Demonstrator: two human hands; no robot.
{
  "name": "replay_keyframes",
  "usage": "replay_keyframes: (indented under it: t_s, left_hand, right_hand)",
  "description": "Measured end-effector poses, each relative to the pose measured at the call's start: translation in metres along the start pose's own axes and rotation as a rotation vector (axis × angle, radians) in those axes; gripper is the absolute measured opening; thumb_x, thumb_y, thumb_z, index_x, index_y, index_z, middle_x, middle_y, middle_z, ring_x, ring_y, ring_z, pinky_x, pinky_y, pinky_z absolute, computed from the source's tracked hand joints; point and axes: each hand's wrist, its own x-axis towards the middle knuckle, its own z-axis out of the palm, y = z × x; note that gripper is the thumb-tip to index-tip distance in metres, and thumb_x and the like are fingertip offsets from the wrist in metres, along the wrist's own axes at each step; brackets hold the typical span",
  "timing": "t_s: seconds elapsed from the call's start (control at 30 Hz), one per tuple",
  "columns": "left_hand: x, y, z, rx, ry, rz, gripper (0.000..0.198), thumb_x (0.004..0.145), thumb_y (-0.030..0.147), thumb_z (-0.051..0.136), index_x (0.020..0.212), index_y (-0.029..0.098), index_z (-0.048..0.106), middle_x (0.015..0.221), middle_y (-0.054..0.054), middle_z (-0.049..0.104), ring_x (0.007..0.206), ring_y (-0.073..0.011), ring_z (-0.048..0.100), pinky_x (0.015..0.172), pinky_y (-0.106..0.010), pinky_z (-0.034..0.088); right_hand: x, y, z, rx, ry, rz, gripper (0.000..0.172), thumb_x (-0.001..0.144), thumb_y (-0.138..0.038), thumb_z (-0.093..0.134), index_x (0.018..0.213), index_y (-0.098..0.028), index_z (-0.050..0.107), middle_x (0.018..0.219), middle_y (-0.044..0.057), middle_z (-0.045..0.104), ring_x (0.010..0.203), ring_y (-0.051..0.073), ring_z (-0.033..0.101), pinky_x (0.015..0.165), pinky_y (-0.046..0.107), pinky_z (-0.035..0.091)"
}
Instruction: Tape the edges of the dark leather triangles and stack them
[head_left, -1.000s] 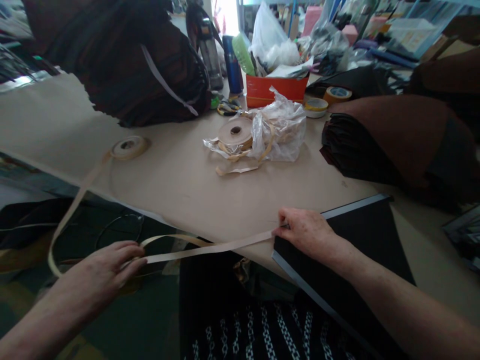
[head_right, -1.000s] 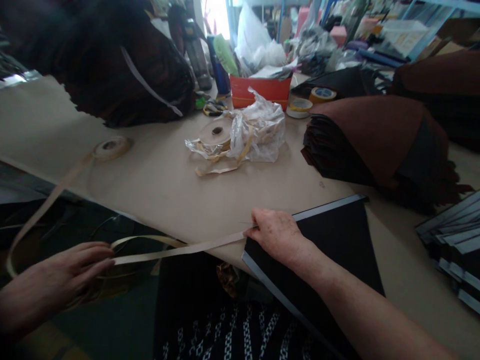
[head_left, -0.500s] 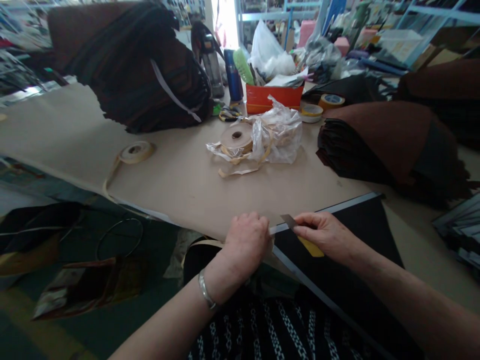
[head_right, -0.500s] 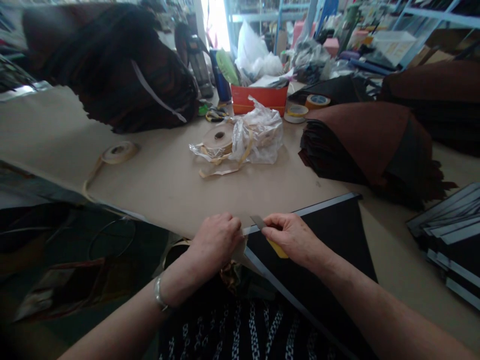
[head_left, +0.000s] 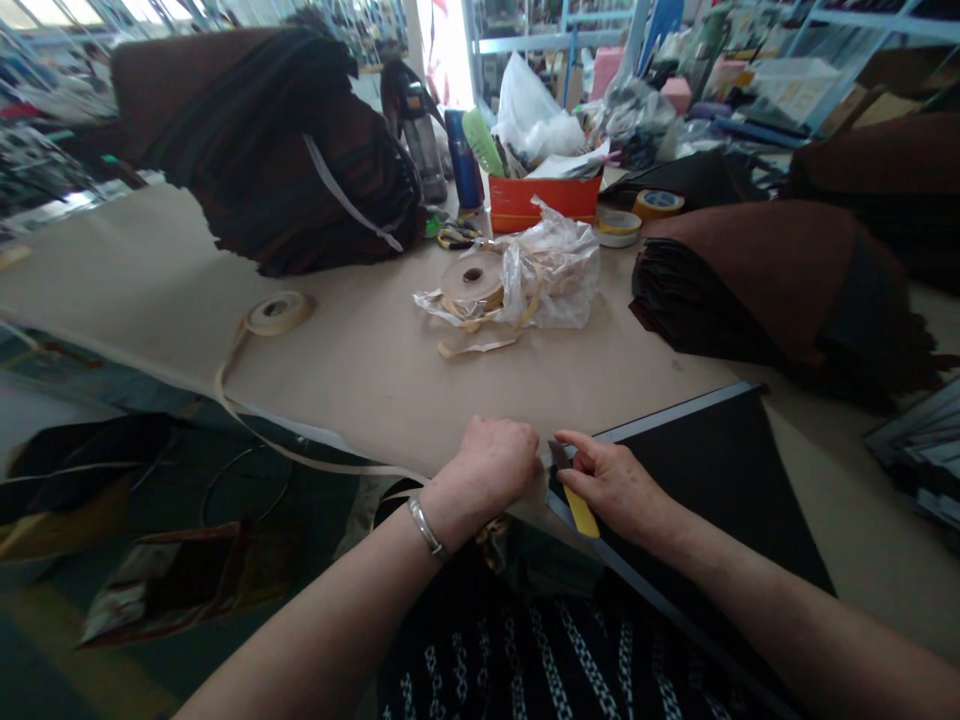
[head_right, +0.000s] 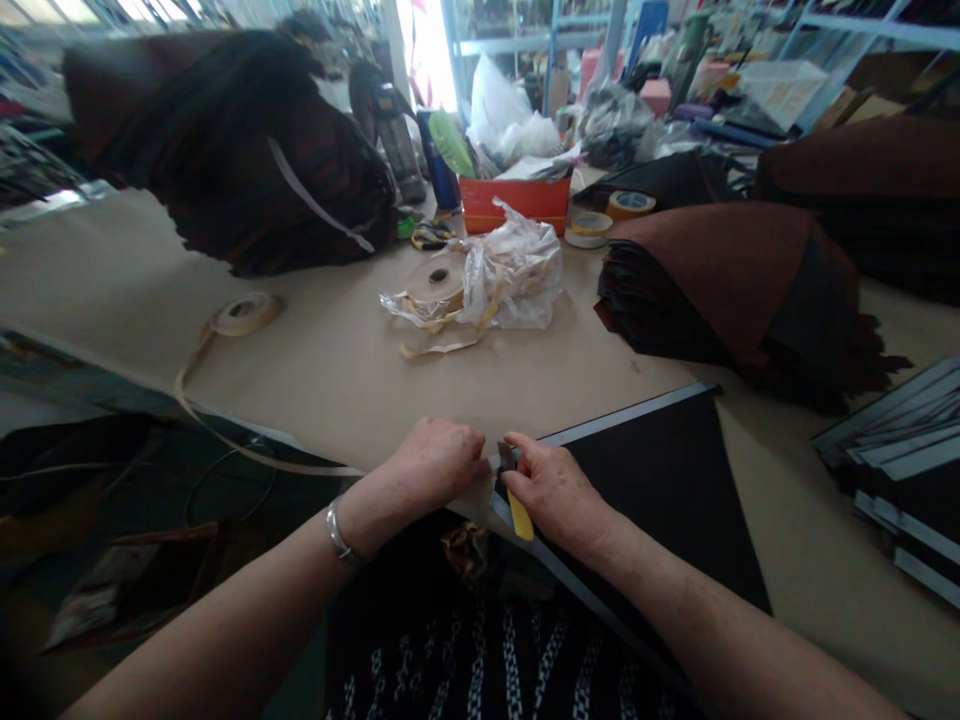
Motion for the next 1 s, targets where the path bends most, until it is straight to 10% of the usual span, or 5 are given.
replay_keyframes:
  t_s: [0.4, 0.53, 0.7, 0.83, 1.0]
  left_hand:
    - [-0.007, -0.001, 0.008, -0.24, 0.014, 0.114, 0.02, 0.08, 0.024, 0.05, 0.074, 0.018, 0.067, 0.066, -0.002, 0.068, 0.056, -0.0115, 0.056, 0.051, -0.022, 0.035]
    - [-0.009, -0.022, 0.011, -0.321, 0.12, 0.041, 0.025, 0.082, 0.032, 0.048, 0.069, 0.017, 0.063, 0.059, -0.001, 0.062, 0.052, -0.0113, 0.052, 0.048, -0.022, 0.033]
    - [0.004, -0.044, 0.035, -0.429, 0.335, 0.061, 0.027, 0.082, 0.035, 0.044, 0.066, 0.018, 0.058, 0.063, -0.002, 0.061, 0.061, -0.0151, 0.055, 0.056, -0.025, 0.04]
    - [0.022, -0.051, 0.061, -0.453, 0.607, 0.158, 0.031, 0.084, 0.042, 0.044, 0.068, 0.019, 0.058, 0.065, -0.003, 0.06, 0.068, -0.019, 0.056, 0.065, -0.031, 0.043]
    - [0.033, -0.057, 0.077, -0.357, 0.713, 0.245, 0.027, 0.086, 0.041, 0.046, 0.073, 0.02, 0.058, 0.073, -0.004, 0.062, 0.073, -0.0204, 0.058, 0.071, -0.034, 0.045]
  right_hand:
    - [-0.001, -0.01, 0.004, -0.152, -0.021, -0.027, 0.027, 0.082, -0.02, 0.048, 0.105, -0.019, 0.062, 0.073, 0.003, 0.065, 0.066, 0.015, 0.057, 0.061, 0.026, 0.038]
    - [-0.011, 0.003, -0.031, 0.164, 0.021, 0.058, 0.039, 0.079, -0.026, 0.055, 0.117, -0.016, 0.056, 0.064, -0.002, 0.059, 0.058, 0.011, 0.052, 0.057, 0.023, 0.039]
    - [-0.054, 0.057, -0.104, 0.4, 0.203, 0.252, 0.022, 0.079, -0.04, 0.053, 0.083, -0.018, 0.053, 0.072, -0.001, 0.06, 0.057, 0.01, 0.054, 0.052, 0.022, 0.039]
    - [-0.09, 0.101, -0.141, 0.024, 0.373, 0.319, 0.021, 0.082, -0.04, 0.047, 0.079, -0.02, 0.05, 0.071, 0.0, 0.059, 0.059, 0.012, 0.054, 0.057, 0.025, 0.038]
    - [-0.105, 0.113, -0.134, -0.372, 0.343, 0.476, 0.031, 0.069, -0.045, 0.065, 0.083, -0.018, 0.058, 0.074, 0.003, 0.059, 0.069, 0.017, 0.053, 0.063, 0.027, 0.033]
